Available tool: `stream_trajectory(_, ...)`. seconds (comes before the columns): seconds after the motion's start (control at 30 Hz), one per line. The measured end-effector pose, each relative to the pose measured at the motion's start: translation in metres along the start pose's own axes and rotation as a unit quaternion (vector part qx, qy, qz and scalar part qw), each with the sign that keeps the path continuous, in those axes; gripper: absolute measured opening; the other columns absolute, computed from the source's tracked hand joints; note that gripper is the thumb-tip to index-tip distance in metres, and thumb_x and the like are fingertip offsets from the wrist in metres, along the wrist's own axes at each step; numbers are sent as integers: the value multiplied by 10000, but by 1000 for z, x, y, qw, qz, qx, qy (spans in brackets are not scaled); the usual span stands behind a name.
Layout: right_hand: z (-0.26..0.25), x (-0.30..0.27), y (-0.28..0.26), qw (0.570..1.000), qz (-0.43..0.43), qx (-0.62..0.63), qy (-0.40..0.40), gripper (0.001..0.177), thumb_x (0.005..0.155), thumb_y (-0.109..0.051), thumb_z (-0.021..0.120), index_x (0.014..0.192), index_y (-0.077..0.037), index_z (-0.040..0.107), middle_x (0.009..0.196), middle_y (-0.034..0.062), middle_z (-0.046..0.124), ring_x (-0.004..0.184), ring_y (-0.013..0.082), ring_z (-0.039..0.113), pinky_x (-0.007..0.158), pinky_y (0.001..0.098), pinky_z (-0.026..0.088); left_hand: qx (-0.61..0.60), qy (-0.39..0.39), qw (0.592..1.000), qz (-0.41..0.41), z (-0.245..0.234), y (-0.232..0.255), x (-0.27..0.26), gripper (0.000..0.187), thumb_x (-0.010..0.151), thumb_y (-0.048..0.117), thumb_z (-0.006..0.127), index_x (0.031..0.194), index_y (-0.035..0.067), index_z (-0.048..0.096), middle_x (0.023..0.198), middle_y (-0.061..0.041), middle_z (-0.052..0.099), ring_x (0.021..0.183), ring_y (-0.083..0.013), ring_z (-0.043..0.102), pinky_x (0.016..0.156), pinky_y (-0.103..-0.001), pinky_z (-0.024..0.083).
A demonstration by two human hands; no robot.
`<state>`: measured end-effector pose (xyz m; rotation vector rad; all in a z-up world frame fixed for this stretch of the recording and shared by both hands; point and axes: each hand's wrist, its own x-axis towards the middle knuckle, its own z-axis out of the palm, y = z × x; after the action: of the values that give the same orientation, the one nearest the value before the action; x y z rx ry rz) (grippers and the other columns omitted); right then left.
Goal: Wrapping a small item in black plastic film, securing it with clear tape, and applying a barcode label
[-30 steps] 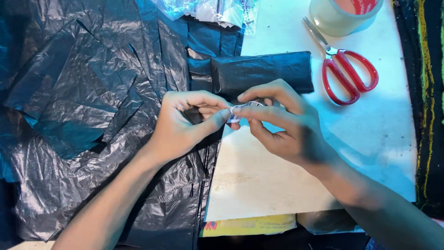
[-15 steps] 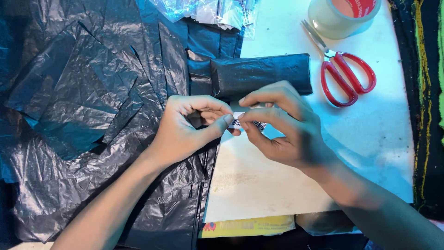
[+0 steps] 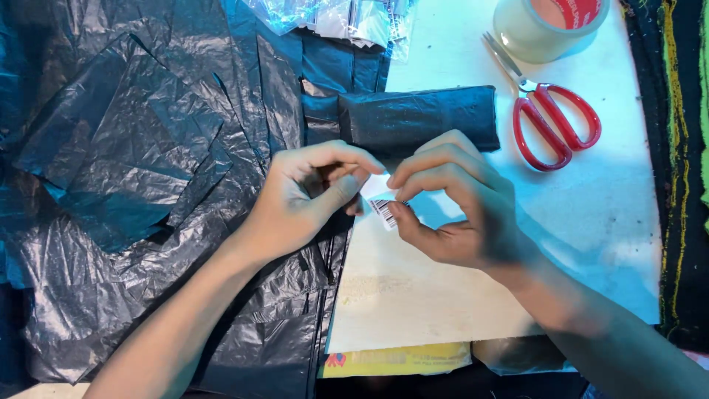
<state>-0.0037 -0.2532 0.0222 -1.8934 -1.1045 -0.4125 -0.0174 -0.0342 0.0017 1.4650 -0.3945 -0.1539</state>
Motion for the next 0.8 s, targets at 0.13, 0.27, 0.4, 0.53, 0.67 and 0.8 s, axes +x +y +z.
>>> stream_trajectory(0.13, 2, -1, 1, 999, 26, 17, 15, 143, 945, -25, 720, 931, -16, 579, 934, 135, 712, 824, 291, 672, 822, 397, 535, 7, -71, 997, -9, 1, 8, 2, 270, 1092, 199, 457, 1172, 27, 649, 787, -58, 660, 722, -137, 662, 789, -273, 529)
stream_trajectory(0.27, 3, -5, 4, 997, 54, 31, 41, 176, 954, 13, 710, 974, -5, 536, 921, 171, 679, 836, 278, 695, 784, 354, 544, -43, -97, 994, -14, 1, 10, 0, 325, 1070, 101, 430, 1269, -67, 624, 995, -174, 635, 749, -222, 681, 673, -301, 585)
stream_trajectory(0.4, 1, -5, 4, 998, 33, 13, 47, 164, 951, 26, 717, 967, 5, 554, 942, 182, 696, 858, 293, 708, 790, 366, 559, 101, -89, 990, 48, 3, 13, 1, 264, 1017, 207, 585, 1172, 16, 683, 1080, -112, 648, 862, -161, 666, 761, -262, 528)
stream_trajectory(0.53, 0, -1, 3, 999, -19, 26, 15, 113, 947, 2, 713, 932, -6, 601, 940, 160, 709, 848, 296, 703, 809, 382, 567, 130, -68, 987, 62, 5, 3, -2, 136, 956, 174, 699, 916, 46, 720, 1089, -83, 580, 732, -85, 485, 685, -249, 433)
stream_trajectory(0.67, 0, 0, -2, 1000, -21, 22, -10, 94, 947, -17, 723, 961, -4, 631, 966, 146, 707, 867, 289, 716, 809, 373, 577, 127, -75, 987, 63, 7, 6, -1, 284, 954, 127, 707, 700, 61, 598, 929, -42, 588, 629, -62, 429, 542, -211, 366)
stream_trajectory(0.8, 1, -6, -4, 1000, 14, 22, 0, 126, 970, -52, 678, 1070, 20, 651, 1050, 162, 744, 966, 305, 765, 876, 385, 621, 164, -18, 982, 91, 5, 4, 0, 100, 908, 138, 801, 967, 71, 756, 603, 27, 516, 579, -50, 469, 596, -230, 400)
